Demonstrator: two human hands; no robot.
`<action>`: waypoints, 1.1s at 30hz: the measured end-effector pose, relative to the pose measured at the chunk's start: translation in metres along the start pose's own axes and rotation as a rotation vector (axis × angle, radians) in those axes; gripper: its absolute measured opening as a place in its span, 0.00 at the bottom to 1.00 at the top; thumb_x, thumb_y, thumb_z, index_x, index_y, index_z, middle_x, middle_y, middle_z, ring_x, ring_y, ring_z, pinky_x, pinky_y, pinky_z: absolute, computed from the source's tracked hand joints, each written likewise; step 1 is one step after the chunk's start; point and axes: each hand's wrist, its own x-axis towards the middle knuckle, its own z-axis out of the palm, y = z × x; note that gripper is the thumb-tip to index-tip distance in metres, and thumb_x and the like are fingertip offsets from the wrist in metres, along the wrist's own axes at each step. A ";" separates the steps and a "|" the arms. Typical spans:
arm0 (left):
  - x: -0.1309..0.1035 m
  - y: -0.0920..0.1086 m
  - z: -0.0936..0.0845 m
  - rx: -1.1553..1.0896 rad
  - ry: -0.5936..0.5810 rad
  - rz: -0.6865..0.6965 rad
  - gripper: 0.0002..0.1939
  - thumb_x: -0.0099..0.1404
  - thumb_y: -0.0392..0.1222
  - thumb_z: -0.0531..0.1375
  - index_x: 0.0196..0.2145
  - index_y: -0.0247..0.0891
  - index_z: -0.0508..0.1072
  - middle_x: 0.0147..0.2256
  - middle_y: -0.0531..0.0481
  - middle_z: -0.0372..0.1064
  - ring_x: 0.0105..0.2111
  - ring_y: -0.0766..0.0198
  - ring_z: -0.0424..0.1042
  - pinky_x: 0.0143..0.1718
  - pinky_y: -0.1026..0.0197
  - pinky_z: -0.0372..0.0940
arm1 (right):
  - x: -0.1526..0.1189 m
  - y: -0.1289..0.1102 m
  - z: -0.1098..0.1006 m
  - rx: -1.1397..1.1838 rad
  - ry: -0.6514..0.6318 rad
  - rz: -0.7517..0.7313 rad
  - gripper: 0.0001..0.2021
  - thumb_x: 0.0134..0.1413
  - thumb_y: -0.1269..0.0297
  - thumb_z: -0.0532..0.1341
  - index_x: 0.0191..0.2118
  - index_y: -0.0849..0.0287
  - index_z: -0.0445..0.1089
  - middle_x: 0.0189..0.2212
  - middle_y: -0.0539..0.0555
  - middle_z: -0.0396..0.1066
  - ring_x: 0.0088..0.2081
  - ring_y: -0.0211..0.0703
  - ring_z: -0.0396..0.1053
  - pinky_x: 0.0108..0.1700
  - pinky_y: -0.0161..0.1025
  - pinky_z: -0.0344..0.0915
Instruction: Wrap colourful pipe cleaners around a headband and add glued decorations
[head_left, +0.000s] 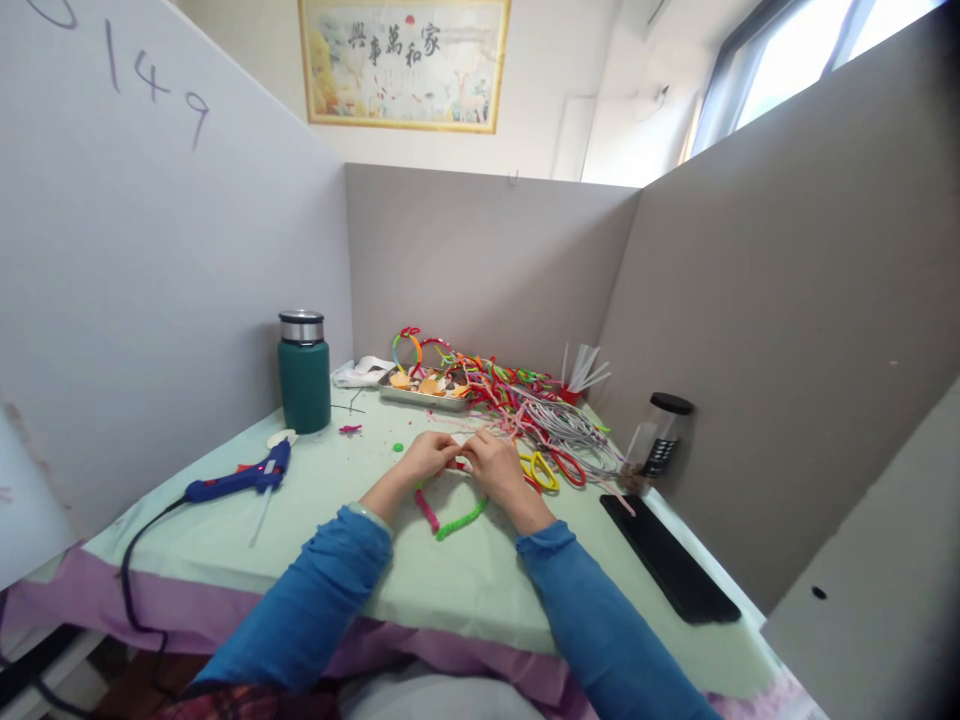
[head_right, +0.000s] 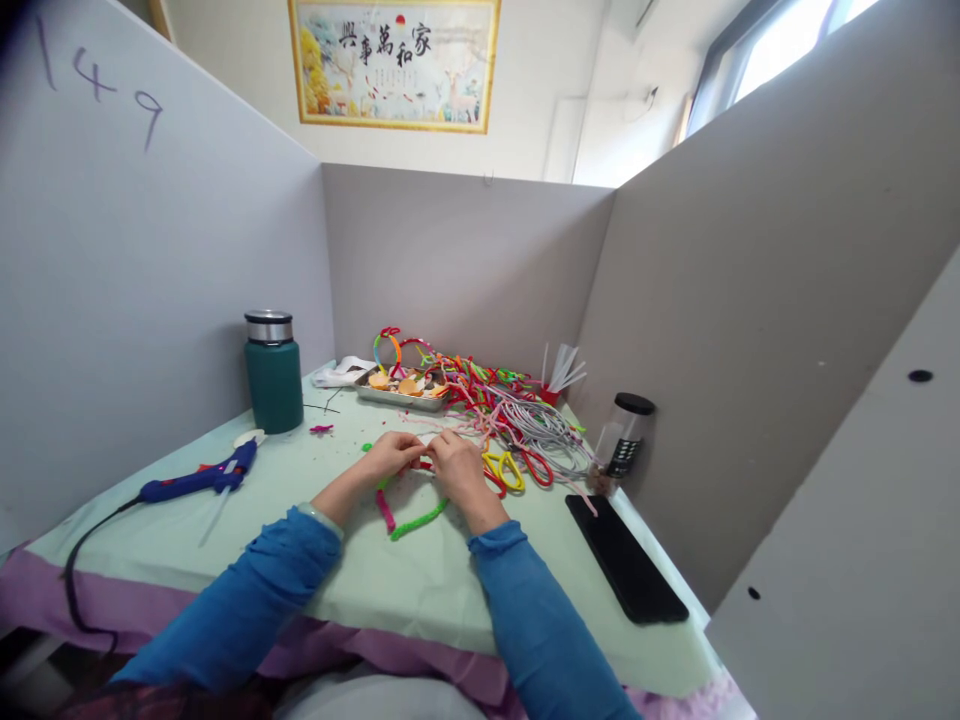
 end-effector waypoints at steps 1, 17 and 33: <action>0.000 0.001 0.000 -0.030 -0.001 -0.002 0.13 0.55 0.47 0.55 0.22 0.34 0.68 0.17 0.54 0.63 0.14 0.72 0.57 0.17 0.67 0.50 | 0.000 0.000 0.000 0.010 -0.002 0.013 0.08 0.59 0.65 0.55 0.32 0.57 0.71 0.32 0.54 0.68 0.31 0.40 0.64 0.33 0.36 0.54; -0.006 0.011 0.004 -0.553 -0.072 -0.073 0.18 0.50 0.51 0.64 0.28 0.34 0.65 0.24 0.48 0.72 0.17 0.70 0.66 0.18 0.68 0.54 | 0.006 -0.004 0.016 0.705 0.229 0.357 0.07 0.51 0.64 0.56 0.26 0.59 0.67 0.24 0.49 0.67 0.29 0.40 0.63 0.32 0.34 0.57; 0.002 0.000 0.002 -0.147 0.076 -0.028 0.13 0.52 0.48 0.61 0.24 0.34 0.69 0.16 0.55 0.64 0.15 0.71 0.59 0.18 0.67 0.51 | 0.002 -0.001 0.002 0.391 0.073 0.134 0.06 0.53 0.68 0.58 0.33 0.57 0.73 0.33 0.54 0.71 0.36 0.42 0.66 0.39 0.37 0.59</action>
